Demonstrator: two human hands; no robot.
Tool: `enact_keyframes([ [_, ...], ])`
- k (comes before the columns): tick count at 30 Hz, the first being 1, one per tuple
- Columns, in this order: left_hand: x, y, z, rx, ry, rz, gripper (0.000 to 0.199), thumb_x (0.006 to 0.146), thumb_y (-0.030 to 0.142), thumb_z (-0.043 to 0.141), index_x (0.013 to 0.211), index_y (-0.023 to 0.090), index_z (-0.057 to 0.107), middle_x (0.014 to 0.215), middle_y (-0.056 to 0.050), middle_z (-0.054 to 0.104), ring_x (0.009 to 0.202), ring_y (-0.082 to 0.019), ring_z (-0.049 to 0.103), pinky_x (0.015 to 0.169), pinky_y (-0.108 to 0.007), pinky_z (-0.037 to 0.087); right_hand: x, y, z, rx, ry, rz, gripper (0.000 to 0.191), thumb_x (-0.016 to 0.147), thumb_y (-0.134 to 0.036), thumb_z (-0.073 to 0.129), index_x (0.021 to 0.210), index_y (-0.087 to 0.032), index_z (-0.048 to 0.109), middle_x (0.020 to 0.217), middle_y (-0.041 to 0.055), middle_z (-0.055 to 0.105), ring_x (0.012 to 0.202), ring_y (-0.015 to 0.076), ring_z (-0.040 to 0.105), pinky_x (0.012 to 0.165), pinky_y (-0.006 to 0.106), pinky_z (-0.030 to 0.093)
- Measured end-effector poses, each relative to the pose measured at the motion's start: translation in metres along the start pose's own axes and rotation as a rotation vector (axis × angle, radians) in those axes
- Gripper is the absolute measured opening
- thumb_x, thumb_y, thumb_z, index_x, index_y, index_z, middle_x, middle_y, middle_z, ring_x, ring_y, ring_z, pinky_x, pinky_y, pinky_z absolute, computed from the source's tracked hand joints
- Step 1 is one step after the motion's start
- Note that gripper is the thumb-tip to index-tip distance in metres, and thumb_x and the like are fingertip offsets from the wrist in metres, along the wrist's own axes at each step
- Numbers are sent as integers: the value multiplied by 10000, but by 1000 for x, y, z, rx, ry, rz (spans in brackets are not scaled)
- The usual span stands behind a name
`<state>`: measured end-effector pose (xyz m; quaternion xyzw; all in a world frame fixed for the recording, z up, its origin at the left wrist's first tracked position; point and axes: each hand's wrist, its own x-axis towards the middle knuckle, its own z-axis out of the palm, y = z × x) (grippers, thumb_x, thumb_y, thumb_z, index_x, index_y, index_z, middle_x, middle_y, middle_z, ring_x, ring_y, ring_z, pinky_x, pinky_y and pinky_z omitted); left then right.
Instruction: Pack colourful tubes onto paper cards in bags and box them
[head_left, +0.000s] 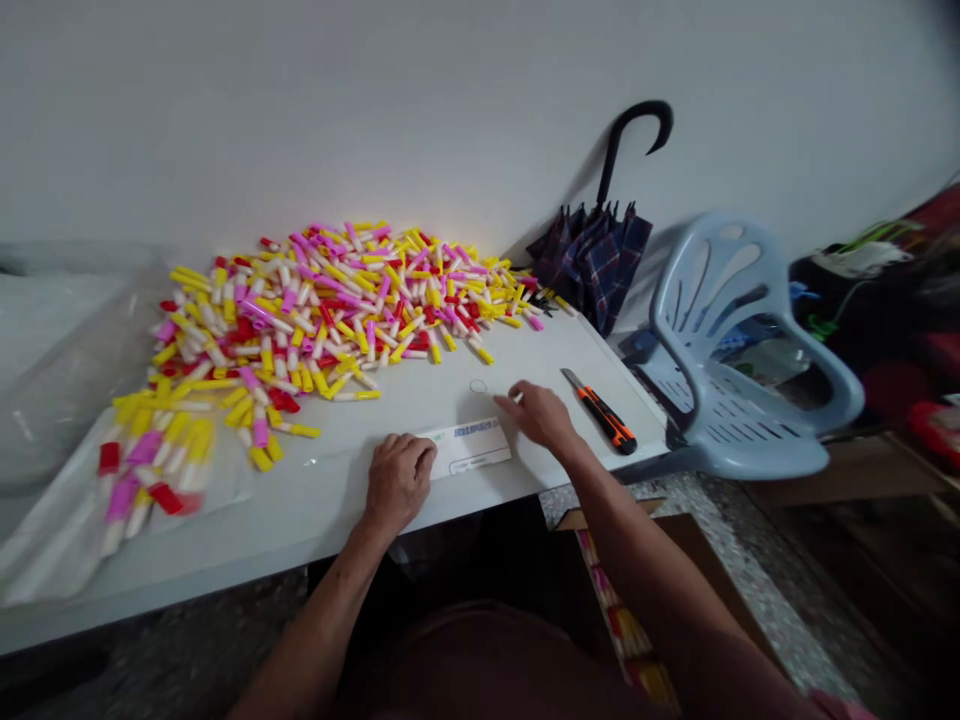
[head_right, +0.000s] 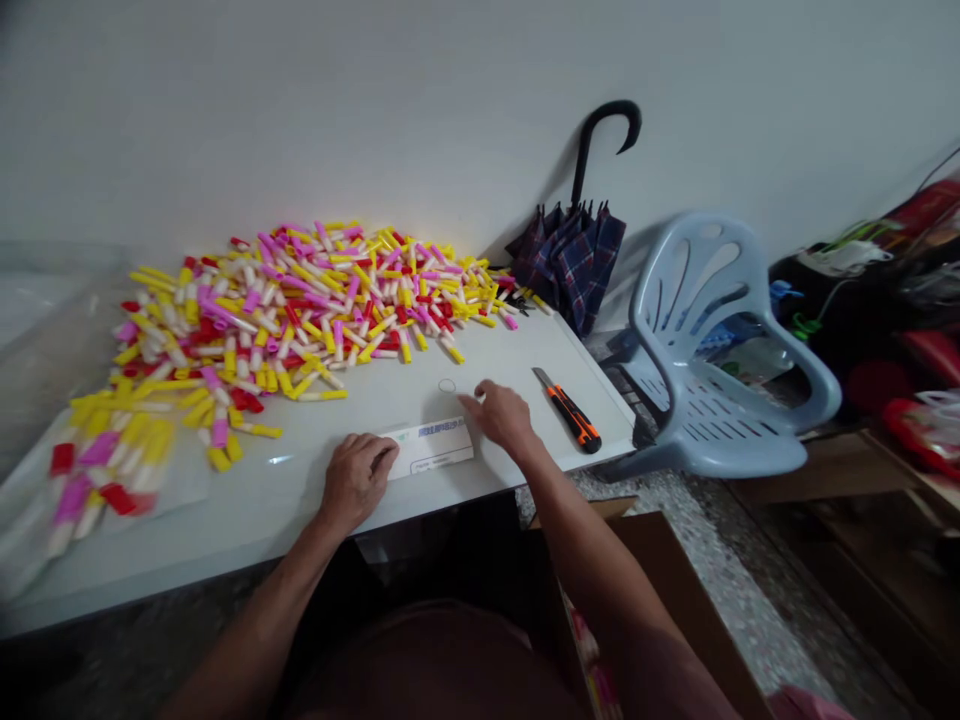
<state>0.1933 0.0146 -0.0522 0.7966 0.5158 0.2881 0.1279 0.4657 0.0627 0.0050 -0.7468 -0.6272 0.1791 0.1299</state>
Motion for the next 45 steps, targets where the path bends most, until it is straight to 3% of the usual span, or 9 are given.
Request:
enact_keyframes([
  [4,0,-1,1,-21,-14,-2,172,1007,310,586,946,267,740,973,-43,734,937,-262,596,878,-423,436,68,-16,-1,26,140,2,404,998,-477,599,1295,-212,664,1198,123,746,1077,276,683,847,340,492],
  [9,0,1,0,-75,15,-33,209,1019,302,560,905,255,729,945,-48,731,935,-257,610,880,-423,447,101,-31,7,23,94,5,209,932,-331,646,1019,-177,758,1168,149,748,1053,290,678,824,334,484],
  [12,-1,2,-1,-120,36,-34,205,1023,296,558,905,250,720,950,-39,738,934,-250,612,892,-419,450,81,-20,1,55,97,-27,244,972,-340,580,1009,-169,751,1039,107,774,944,237,685,791,300,475],
  [16,-1,1,-1,-129,36,-41,208,1028,297,557,900,254,715,961,-29,745,928,-247,612,892,-421,446,26,7,-22,194,97,-203,305,979,-456,588,944,-187,725,868,46,740,783,190,638,713,283,450],
  [20,-2,0,0,-114,41,-28,200,1034,304,557,913,254,709,963,-26,742,936,-250,608,883,-415,441,-30,25,-40,285,-119,-304,353,977,-518,601,889,-200,726,725,10,651,656,165,547,609,281,385],
  [23,-3,0,0,-110,54,-19,177,1030,292,573,921,250,706,952,-18,737,937,-247,604,875,-408,434,-52,29,-39,281,-221,-304,333,976,-503,623,890,-200,733,666,-10,600,611,149,497,578,275,349],
  [27,-3,1,-1,-130,69,-11,170,1027,280,581,918,247,707,952,-15,737,934,-240,613,874,-398,436,-56,21,-27,204,-253,-350,280,958,-437,674,861,-181,733,651,-12,595,591,130,478,575,269,314],
  [37,-4,-3,2,-162,92,1,157,1033,273,577,943,243,704,964,-22,729,947,-238,611,913,-415,454,-50,-33,19,176,-209,-411,152,941,-282,695,869,-156,742,729,26,690,623,128,533,610,258,329],
  [45,-5,-4,4,-172,109,0,164,1031,278,578,944,239,712,962,-32,726,958,-244,618,913,-420,465,-52,-40,31,242,-200,-383,152,946,-265,695,871,-144,747,736,23,696,645,126,551,625,256,347],
])
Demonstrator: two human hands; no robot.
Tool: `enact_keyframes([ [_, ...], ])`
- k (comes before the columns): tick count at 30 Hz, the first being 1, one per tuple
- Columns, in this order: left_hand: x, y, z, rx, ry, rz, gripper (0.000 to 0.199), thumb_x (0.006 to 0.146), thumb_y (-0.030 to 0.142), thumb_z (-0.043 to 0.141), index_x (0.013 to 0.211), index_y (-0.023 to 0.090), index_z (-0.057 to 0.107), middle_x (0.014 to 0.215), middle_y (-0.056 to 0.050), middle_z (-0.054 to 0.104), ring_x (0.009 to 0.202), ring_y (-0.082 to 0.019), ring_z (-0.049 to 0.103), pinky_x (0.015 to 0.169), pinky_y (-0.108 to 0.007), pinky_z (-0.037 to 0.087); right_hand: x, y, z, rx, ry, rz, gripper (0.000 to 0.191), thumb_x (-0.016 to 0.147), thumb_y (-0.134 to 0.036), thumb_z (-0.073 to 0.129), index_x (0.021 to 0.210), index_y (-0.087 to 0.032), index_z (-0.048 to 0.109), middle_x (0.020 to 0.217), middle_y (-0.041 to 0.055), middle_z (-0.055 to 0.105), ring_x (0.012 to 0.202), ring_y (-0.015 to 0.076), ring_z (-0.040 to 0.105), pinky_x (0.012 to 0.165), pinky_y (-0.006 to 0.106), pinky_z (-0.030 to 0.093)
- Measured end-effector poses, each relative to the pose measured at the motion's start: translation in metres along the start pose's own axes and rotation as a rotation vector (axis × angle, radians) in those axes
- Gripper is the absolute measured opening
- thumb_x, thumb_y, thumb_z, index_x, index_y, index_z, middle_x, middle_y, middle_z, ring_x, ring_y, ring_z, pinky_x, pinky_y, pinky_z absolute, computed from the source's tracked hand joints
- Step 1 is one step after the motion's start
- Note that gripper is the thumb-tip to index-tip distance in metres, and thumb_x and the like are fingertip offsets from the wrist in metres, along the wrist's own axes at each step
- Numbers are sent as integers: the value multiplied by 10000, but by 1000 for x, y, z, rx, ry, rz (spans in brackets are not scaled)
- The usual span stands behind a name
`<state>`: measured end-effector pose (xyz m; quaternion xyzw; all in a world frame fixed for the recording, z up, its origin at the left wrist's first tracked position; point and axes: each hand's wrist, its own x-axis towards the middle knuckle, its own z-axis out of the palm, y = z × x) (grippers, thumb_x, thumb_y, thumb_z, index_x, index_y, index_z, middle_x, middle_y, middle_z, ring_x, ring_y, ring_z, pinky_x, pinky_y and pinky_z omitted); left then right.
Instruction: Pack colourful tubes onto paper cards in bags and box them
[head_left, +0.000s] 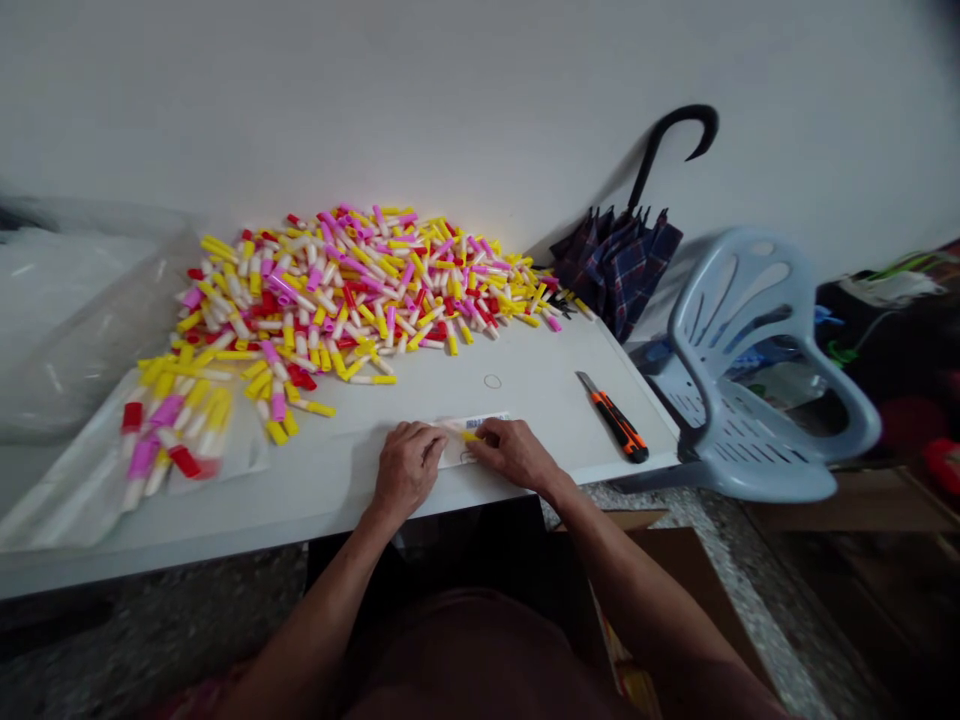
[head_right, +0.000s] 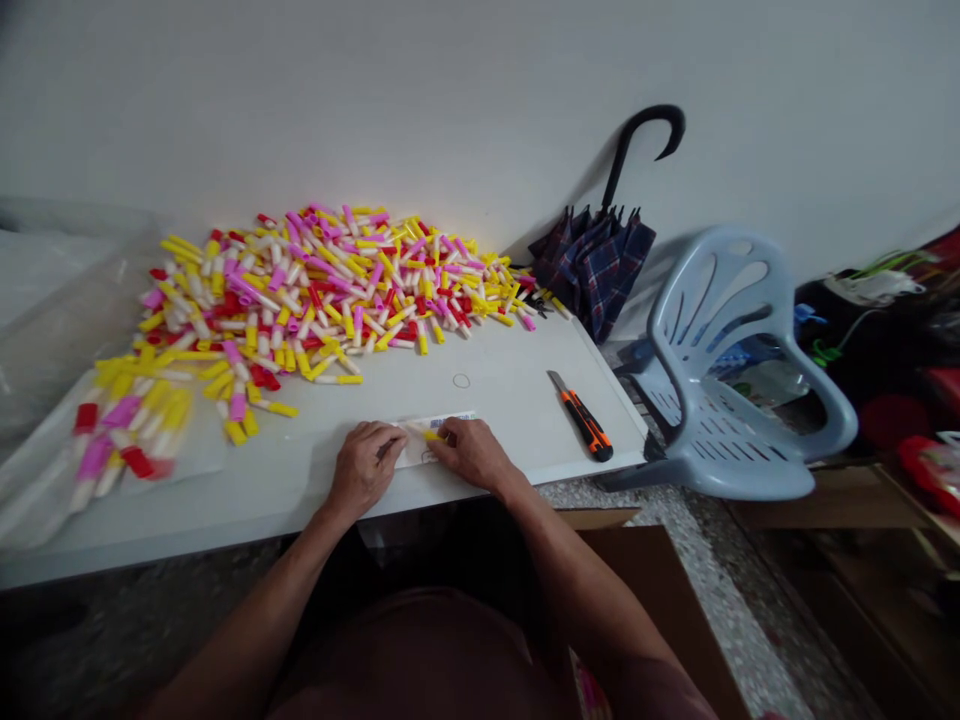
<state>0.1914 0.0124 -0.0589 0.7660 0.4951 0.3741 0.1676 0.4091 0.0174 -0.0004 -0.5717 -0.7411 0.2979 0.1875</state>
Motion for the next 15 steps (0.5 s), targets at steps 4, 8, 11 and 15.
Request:
enact_keyframes([
  [4,0,-1,1,-14,13,3,146,1027,268,580,975,244,715,971,-27,731,951,-243,617,910,-418,465,-2,3,-5,58,-114,-88,127,967,-227,660,975,-148,759,760,8,692,660,125,558,639,249,372],
  [8,0,-1,0,-38,34,8,152,1029,274,582,961,243,715,970,-27,733,942,-239,619,905,-416,467,0,12,-10,66,-158,-177,152,968,-185,646,1041,-178,778,828,13,706,718,137,587,694,251,412],
  [11,1,1,-1,-56,42,14,150,1029,269,586,949,244,711,967,-26,732,945,-235,626,904,-409,468,4,19,-11,22,-110,-179,186,962,-170,651,1078,-194,795,920,42,730,796,159,623,762,266,441],
  [15,1,1,-2,-62,33,-1,144,1028,269,591,943,243,705,948,-22,725,937,-234,622,900,-405,464,9,23,-5,-12,-51,-139,130,947,-190,696,1029,-180,796,937,61,752,815,175,636,767,274,444],
])
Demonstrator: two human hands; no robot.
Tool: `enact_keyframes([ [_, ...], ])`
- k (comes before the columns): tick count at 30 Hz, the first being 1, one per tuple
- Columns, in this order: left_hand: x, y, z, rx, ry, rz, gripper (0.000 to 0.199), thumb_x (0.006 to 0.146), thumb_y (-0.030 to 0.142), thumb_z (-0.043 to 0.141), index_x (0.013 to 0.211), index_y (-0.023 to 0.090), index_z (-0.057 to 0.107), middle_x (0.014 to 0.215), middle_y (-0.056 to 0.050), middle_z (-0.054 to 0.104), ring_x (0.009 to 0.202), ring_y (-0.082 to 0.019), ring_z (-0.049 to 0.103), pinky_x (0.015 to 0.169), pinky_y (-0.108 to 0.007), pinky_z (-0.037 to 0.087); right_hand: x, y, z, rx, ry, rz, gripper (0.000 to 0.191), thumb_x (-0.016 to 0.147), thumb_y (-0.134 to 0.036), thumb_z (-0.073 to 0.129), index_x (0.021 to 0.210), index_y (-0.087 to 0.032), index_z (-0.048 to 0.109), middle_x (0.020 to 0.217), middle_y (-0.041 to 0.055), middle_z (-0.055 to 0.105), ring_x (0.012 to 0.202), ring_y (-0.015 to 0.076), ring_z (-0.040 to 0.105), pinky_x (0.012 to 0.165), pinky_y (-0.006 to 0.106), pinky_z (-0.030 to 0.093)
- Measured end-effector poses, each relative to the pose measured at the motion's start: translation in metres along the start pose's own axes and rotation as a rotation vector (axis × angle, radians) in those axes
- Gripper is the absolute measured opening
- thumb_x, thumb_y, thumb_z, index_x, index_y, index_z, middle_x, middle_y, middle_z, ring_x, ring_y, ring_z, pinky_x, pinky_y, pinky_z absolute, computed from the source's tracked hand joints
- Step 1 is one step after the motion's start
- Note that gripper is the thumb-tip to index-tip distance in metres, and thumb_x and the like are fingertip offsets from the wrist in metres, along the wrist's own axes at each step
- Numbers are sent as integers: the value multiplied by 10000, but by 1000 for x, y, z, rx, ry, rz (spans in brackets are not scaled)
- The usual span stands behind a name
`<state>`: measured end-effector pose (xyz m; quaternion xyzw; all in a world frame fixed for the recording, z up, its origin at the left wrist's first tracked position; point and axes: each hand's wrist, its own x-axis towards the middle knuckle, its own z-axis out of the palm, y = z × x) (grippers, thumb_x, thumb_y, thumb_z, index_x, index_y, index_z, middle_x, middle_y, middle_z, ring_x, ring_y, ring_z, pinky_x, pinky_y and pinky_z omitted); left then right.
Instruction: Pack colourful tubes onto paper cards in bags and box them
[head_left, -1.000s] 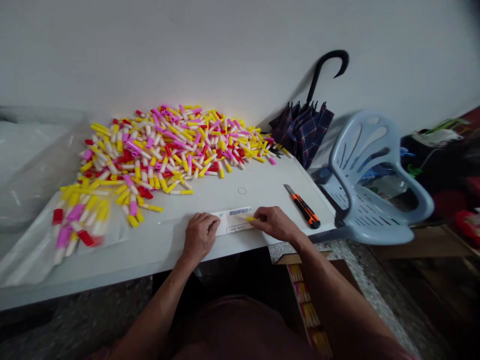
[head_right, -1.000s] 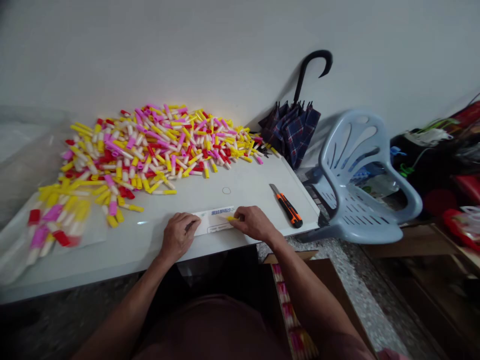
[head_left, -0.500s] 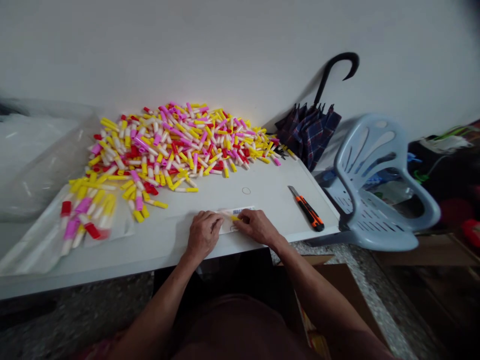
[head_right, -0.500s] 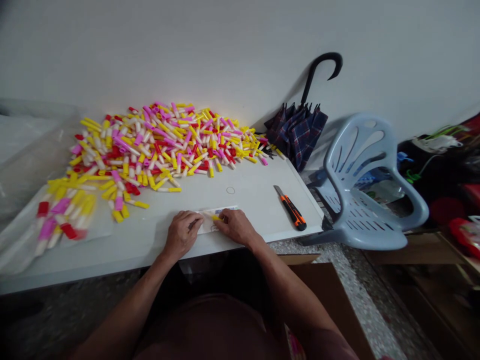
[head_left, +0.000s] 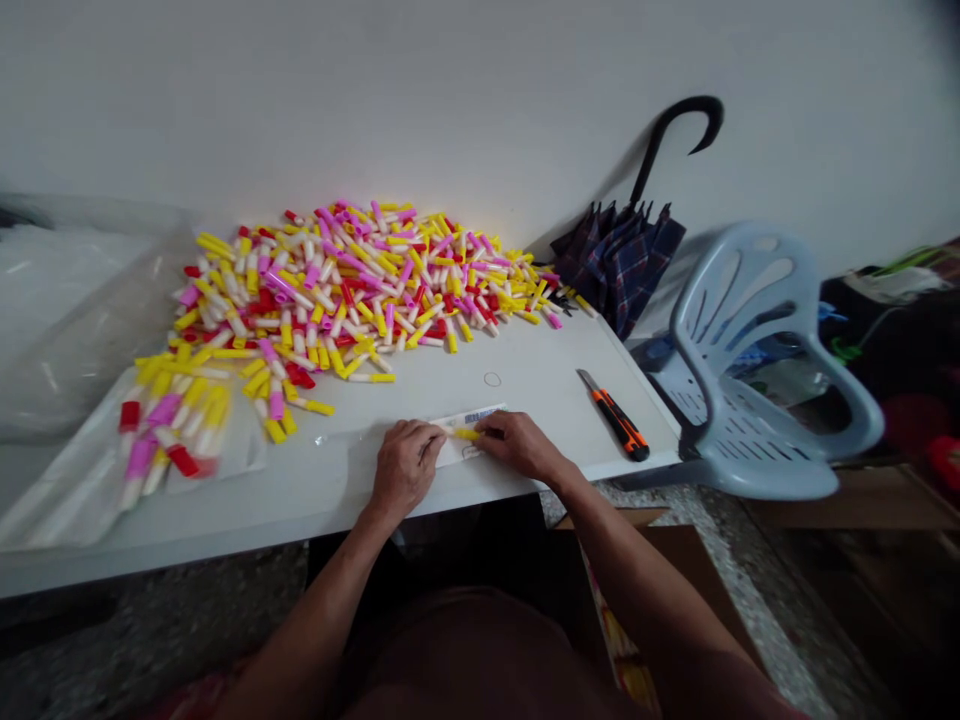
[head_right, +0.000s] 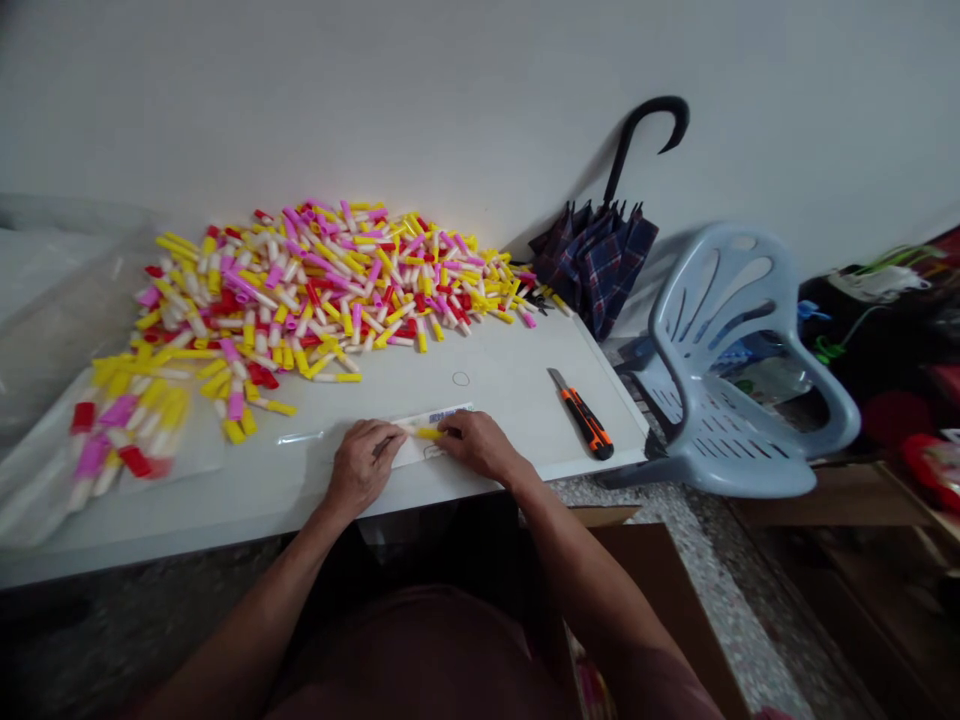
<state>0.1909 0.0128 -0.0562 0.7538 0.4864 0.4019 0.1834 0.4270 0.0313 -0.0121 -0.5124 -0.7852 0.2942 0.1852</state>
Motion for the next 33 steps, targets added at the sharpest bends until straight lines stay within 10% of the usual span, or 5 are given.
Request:
enact_keyframes([
  [17,-1,5,-4,146,13,40,191,1036,306,572,943,256,732,972,-32,743,931,-249,600,897,-447,423,18,1,-4,169,-306,-253,209,1028,-309,634,1112,-305,825,988,17,741,872,157,664,814,263,474],
  [33,-2,3,-10,90,-32,48,169,1021,294,596,922,238,721,979,-38,709,953,-238,597,911,-431,439,27,6,-6,30,-167,-96,405,748,-509,923,911,-193,730,846,4,672,727,138,562,662,251,382],
])
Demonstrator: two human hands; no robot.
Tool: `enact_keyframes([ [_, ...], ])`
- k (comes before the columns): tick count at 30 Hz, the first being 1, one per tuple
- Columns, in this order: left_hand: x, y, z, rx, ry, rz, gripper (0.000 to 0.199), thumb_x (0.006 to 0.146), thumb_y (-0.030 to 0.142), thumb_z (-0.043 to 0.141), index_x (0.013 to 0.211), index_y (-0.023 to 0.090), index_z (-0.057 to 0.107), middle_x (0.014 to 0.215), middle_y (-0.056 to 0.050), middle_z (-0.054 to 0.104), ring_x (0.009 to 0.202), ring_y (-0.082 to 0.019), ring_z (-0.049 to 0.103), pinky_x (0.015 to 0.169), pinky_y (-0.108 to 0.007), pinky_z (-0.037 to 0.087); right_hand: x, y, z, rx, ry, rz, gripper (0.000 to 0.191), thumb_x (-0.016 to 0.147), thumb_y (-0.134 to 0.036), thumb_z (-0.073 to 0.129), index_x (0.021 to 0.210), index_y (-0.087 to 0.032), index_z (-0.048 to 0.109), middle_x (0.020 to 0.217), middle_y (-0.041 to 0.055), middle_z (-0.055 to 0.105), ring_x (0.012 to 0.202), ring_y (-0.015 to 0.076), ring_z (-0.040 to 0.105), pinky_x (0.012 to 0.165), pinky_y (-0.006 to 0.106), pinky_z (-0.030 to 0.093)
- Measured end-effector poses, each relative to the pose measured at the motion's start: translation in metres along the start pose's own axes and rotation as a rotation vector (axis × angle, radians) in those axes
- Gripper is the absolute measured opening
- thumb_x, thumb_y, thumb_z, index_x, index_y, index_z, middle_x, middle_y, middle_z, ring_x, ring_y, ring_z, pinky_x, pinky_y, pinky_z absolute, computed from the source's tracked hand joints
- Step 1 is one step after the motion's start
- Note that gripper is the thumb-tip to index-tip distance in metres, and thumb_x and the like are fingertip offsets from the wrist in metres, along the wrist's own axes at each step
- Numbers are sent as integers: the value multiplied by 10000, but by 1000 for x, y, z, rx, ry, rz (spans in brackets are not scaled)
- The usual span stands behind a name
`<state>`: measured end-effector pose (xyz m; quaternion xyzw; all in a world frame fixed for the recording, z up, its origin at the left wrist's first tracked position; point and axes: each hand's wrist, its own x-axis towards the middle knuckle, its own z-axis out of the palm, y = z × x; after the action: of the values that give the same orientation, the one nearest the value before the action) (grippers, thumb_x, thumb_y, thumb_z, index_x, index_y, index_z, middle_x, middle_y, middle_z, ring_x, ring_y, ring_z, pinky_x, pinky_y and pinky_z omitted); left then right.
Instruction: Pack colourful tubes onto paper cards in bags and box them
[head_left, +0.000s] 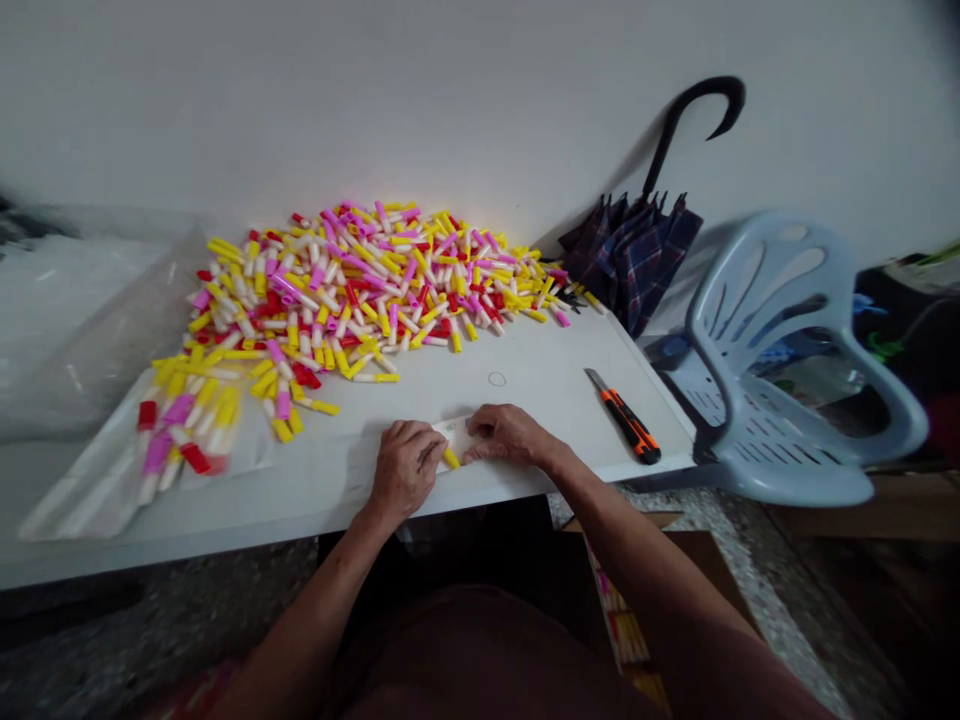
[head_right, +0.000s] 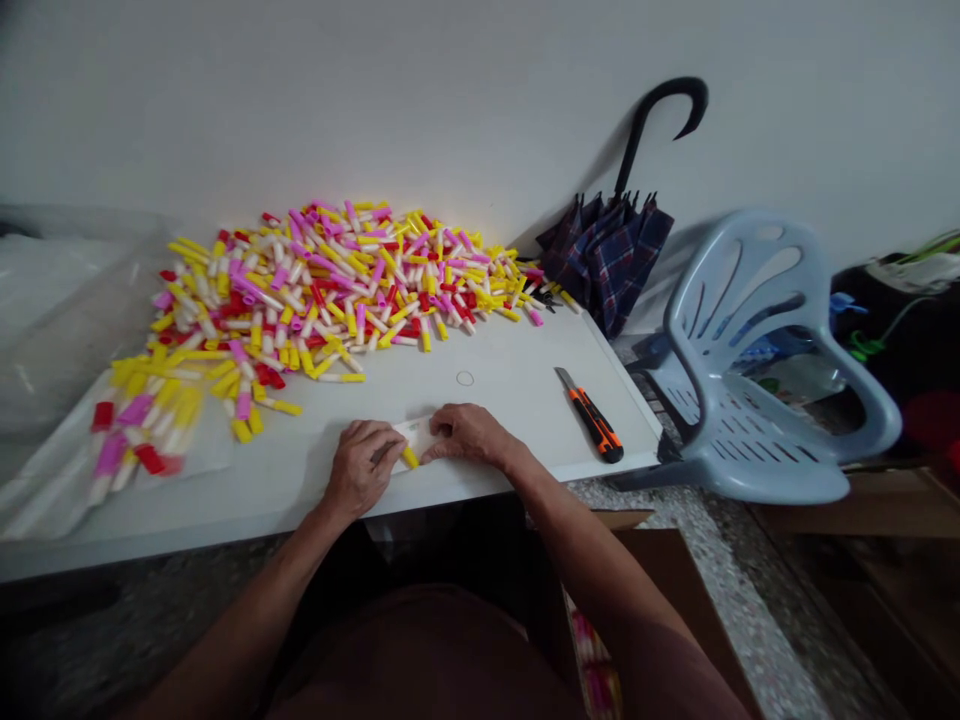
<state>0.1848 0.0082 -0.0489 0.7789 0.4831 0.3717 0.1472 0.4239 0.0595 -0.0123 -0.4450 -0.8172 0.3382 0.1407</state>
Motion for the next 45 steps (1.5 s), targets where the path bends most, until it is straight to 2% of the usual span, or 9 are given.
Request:
enact_keyframes([
  [10,-2,1,0,23,7,14,174,1032,290,574,939,243,713,983,-41,727,949,-240,609,910,-437,445,4,-8,1,-87,17,43,382,752,-473,924,946,-206,731,837,16,689,710,150,564,661,279,387],
  [14,-3,1,2,31,47,-14,172,1034,287,570,945,243,711,993,-43,734,962,-244,614,926,-445,447,-6,-5,-1,333,-50,70,353,862,-368,813,1152,-206,693,909,22,720,766,157,638,677,269,466],
  [17,-2,-1,3,21,49,-15,169,1033,278,571,942,240,708,987,-42,733,960,-241,616,922,-439,448,-17,-8,1,586,19,137,372,975,-368,637,1306,-207,586,963,37,734,765,161,668,608,253,471],
  [20,-1,-2,3,-26,77,-13,163,1033,273,570,945,236,703,969,-38,730,961,-235,626,928,-433,456,-22,-14,3,379,183,176,230,977,-325,640,1164,-194,667,884,26,719,746,154,639,644,262,458],
  [23,0,-2,0,-100,108,-38,163,1027,295,585,923,235,697,934,-34,726,939,-229,637,923,-425,478,-20,-17,2,93,158,139,154,926,-347,753,906,-195,750,853,27,711,752,154,615,692,272,434],
  [27,1,-1,-3,-152,78,-72,169,1011,304,597,893,235,698,912,-37,726,924,-234,641,910,-426,491,-13,-11,2,-36,42,-17,276,869,-454,836,1009,-221,790,969,47,717,833,174,644,748,275,429],
  [36,0,-4,-1,-105,23,-52,160,1009,311,614,893,234,693,925,-35,720,918,-235,626,905,-425,483,4,-3,12,-276,113,-137,495,765,-644,859,885,-178,744,870,56,673,838,206,594,825,335,383],
  [40,0,-5,0,-110,44,-46,156,1010,298,607,893,231,685,930,-34,721,931,-236,627,907,-420,484,0,6,6,-244,120,-143,367,863,-518,825,1018,-194,747,927,55,681,858,203,597,832,327,402],
  [45,-1,-7,3,-113,67,-45,154,1011,292,611,889,234,688,928,-32,723,936,-237,633,922,-426,482,-17,10,-4,-142,263,1,153,1018,-272,625,1005,-186,751,938,62,667,829,175,605,791,287,434],
])
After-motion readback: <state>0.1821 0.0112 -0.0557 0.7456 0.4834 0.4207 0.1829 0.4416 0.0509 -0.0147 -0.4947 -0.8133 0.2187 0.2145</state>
